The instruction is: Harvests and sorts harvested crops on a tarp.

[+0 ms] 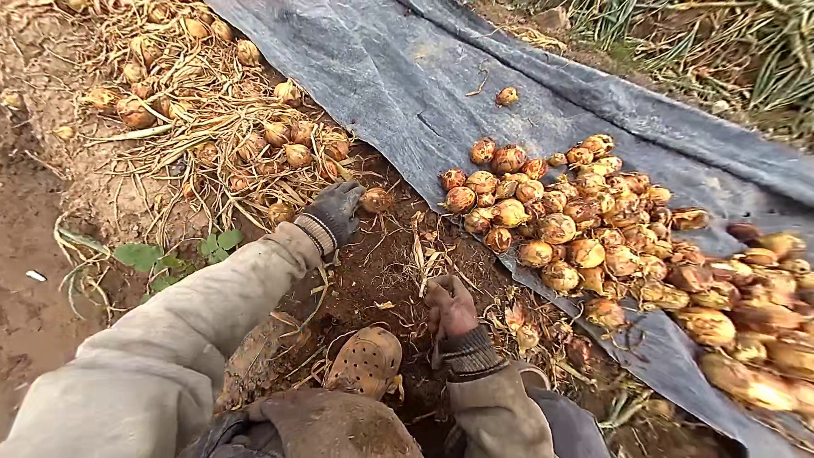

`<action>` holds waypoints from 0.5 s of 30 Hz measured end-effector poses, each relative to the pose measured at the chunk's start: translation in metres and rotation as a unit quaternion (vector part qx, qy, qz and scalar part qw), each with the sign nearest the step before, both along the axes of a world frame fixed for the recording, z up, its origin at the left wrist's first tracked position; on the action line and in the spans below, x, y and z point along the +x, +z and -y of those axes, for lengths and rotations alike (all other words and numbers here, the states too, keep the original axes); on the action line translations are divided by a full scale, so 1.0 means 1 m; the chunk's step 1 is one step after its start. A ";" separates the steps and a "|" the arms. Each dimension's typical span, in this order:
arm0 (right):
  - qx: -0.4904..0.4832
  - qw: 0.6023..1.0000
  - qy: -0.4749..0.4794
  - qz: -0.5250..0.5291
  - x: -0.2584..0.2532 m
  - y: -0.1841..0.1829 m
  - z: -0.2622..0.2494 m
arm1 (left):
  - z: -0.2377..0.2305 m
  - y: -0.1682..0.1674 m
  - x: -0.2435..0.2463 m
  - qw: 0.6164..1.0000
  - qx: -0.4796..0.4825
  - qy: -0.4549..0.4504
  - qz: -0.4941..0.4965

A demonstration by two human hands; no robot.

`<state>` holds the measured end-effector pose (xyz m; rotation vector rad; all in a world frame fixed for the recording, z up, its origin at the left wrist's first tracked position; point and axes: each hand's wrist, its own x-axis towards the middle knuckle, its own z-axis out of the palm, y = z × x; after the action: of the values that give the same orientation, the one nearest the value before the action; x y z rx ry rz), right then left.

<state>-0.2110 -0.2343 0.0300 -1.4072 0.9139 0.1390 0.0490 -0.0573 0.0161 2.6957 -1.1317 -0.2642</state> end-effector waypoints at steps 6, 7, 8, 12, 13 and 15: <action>0.014 0.999 0.041 -0.014 0.004 -0.016 -0.001 | 0.050 -0.020 0.030 0.972 0.215 0.063 -0.069; 0.006 0.999 0.048 -0.020 0.006 -0.020 -0.001 | 0.043 -0.023 0.022 0.976 0.200 0.062 -0.052; -0.003 0.998 0.059 -0.025 0.007 -0.023 -0.001 | 0.031 -0.025 0.011 0.985 0.163 0.044 -0.030; 0.000 0.993 0.115 -0.001 0.013 -0.030 -0.009 | -0.031 -0.018 -0.061 0.978 -0.197 -0.075 0.001; 0.008 0.991 0.132 0.034 0.013 -0.029 -0.012 | -0.041 -0.010 -0.084 0.961 -0.267 -0.072 -0.015; 0.007 0.980 0.149 0.131 0.011 -0.022 -0.020 | -0.055 0.006 -0.126 0.931 -0.358 -0.027 -0.069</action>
<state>-0.2003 -0.2139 0.0079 -1.5024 0.4809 0.1793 -0.0771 -0.0019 0.0225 1.9728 -1.0071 -0.0282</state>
